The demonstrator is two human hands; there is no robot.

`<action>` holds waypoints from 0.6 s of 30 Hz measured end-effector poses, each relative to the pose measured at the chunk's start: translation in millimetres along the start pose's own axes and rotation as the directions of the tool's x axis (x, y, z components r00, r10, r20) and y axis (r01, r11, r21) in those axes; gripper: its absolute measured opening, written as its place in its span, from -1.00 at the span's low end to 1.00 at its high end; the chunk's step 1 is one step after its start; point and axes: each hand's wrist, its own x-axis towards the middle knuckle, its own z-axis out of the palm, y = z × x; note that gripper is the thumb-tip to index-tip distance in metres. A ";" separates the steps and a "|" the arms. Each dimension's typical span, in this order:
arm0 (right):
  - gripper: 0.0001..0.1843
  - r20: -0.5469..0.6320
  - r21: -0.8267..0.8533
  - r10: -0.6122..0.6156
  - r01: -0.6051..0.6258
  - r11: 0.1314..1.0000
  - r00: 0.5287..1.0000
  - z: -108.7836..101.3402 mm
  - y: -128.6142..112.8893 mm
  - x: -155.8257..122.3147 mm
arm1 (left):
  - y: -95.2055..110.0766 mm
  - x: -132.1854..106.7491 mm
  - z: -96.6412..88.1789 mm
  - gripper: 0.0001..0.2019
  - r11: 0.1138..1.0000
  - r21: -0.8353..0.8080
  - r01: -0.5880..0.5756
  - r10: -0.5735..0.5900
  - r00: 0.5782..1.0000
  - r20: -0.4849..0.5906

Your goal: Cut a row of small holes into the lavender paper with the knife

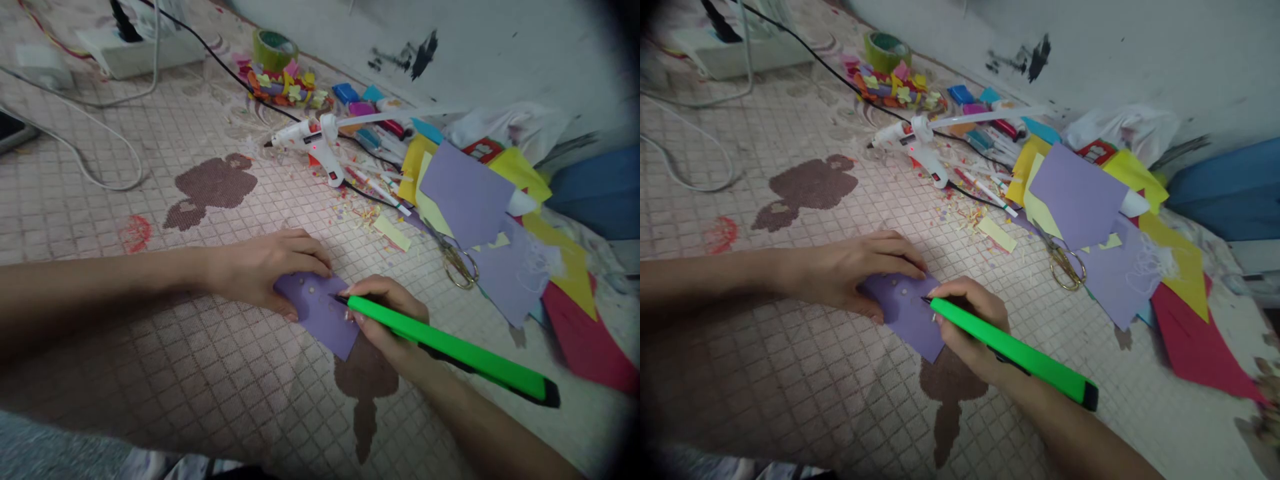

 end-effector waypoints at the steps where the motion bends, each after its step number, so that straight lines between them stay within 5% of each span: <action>1: -0.76 0.012 0.005 0.002 -0.002 1.000 1.000 0.5 0.3 0.2 | 0.4 0.1 -0.2 -0.48 1.000 -0.002 -0.001 0.001 1.000 0.002; 18: -0.73 0.061 -0.005 -0.010 0.011 1.000 0.998 2.4 1.9 3.2 | 7.2 0.9 -4.0 -0.51 0.999 0.034 0.036 -0.037 0.999 0.024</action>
